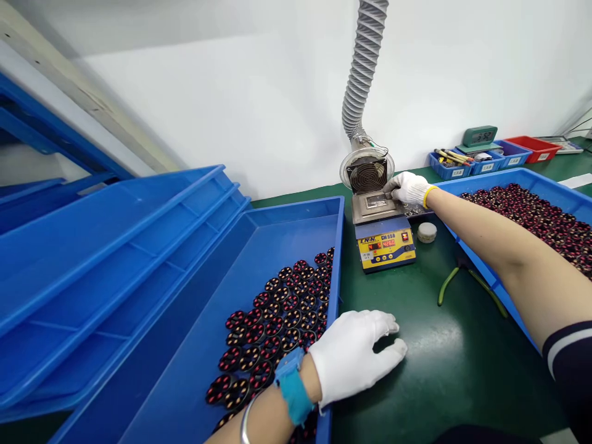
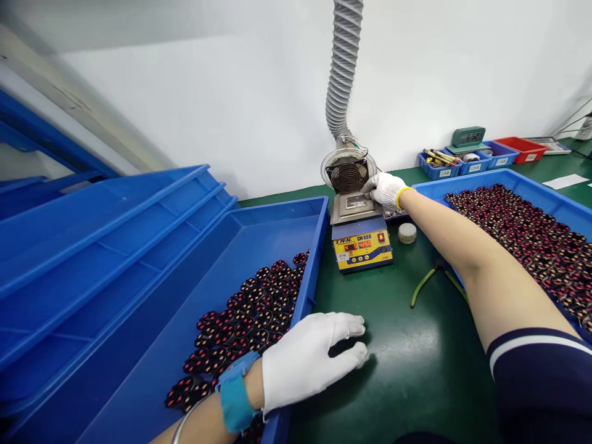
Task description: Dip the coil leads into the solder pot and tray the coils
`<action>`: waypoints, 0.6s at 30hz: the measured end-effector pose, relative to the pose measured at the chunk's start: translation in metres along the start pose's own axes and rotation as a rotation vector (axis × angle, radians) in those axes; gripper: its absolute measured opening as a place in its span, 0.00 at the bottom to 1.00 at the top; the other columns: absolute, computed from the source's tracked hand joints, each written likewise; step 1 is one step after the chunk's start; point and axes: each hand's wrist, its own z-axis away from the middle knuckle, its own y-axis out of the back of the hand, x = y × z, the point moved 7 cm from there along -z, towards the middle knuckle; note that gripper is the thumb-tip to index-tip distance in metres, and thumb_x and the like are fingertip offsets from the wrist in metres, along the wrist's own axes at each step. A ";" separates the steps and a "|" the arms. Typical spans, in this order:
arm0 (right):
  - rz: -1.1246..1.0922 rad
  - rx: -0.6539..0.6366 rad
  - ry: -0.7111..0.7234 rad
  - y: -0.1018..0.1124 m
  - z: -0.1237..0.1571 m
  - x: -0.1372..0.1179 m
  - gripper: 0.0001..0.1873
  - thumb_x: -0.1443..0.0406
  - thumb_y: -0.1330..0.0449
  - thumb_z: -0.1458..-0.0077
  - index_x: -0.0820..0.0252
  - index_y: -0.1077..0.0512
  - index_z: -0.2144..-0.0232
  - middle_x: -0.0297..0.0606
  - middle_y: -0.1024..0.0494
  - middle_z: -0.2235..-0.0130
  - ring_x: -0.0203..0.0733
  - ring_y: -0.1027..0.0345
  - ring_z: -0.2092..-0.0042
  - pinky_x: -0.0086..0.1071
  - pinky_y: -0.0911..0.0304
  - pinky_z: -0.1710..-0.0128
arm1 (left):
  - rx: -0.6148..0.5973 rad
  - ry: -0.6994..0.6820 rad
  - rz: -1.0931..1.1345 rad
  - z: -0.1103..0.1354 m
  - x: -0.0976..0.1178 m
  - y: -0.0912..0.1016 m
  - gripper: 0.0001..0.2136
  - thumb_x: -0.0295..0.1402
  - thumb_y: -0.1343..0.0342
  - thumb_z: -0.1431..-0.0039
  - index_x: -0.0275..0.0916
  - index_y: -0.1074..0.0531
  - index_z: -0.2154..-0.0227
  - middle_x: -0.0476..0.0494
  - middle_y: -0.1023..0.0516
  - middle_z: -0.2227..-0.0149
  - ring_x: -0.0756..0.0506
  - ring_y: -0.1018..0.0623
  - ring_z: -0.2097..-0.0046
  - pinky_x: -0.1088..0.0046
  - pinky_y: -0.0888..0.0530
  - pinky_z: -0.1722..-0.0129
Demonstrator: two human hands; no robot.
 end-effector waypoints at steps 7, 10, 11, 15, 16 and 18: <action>0.040 -0.005 -0.003 0.009 0.007 0.009 0.20 0.65 0.40 0.51 0.48 0.22 0.54 0.29 0.20 0.54 0.42 0.27 0.52 0.29 0.34 0.52 | -0.002 0.012 0.002 0.000 0.000 0.000 0.19 0.46 0.51 0.38 0.42 0.24 0.54 0.45 0.20 0.52 0.41 0.21 0.53 0.65 0.27 0.51; 0.065 0.025 -0.045 0.018 0.011 0.012 0.21 0.63 0.43 0.48 0.49 0.24 0.52 0.31 0.20 0.55 0.42 0.27 0.53 0.30 0.33 0.52 | 0.014 -0.001 0.010 0.000 0.000 0.001 0.19 0.46 0.52 0.38 0.42 0.23 0.55 0.44 0.20 0.53 0.41 0.21 0.54 0.67 0.27 0.52; 0.080 0.031 -0.058 0.020 0.012 0.012 0.21 0.63 0.43 0.48 0.49 0.24 0.51 0.31 0.20 0.55 0.43 0.27 0.52 0.31 0.33 0.52 | 0.018 -0.004 0.012 0.000 0.000 0.001 0.18 0.46 0.52 0.38 0.42 0.23 0.55 0.44 0.20 0.54 0.42 0.21 0.54 0.68 0.27 0.52; 0.177 0.018 -0.067 0.026 0.020 0.002 0.19 0.62 0.42 0.49 0.48 0.23 0.54 0.35 0.21 0.52 0.49 0.28 0.51 0.38 0.33 0.52 | 0.024 -0.007 0.018 0.000 -0.001 0.000 0.18 0.46 0.51 0.38 0.42 0.23 0.56 0.44 0.19 0.55 0.42 0.21 0.55 0.68 0.26 0.53; 0.212 0.007 -0.052 0.027 0.022 -0.003 0.19 0.62 0.42 0.49 0.47 0.23 0.54 0.36 0.21 0.52 0.51 0.28 0.50 0.39 0.33 0.51 | 0.026 -0.007 0.017 0.000 -0.001 0.000 0.18 0.46 0.51 0.39 0.42 0.23 0.56 0.44 0.19 0.55 0.42 0.21 0.55 0.68 0.27 0.53; 0.290 -0.022 -0.018 0.027 0.026 -0.014 0.19 0.61 0.43 0.47 0.47 0.23 0.53 0.37 0.22 0.51 0.52 0.29 0.49 0.41 0.33 0.51 | 0.027 -0.005 0.010 0.000 -0.001 0.001 0.18 0.46 0.51 0.39 0.41 0.23 0.56 0.44 0.19 0.55 0.41 0.20 0.55 0.68 0.27 0.53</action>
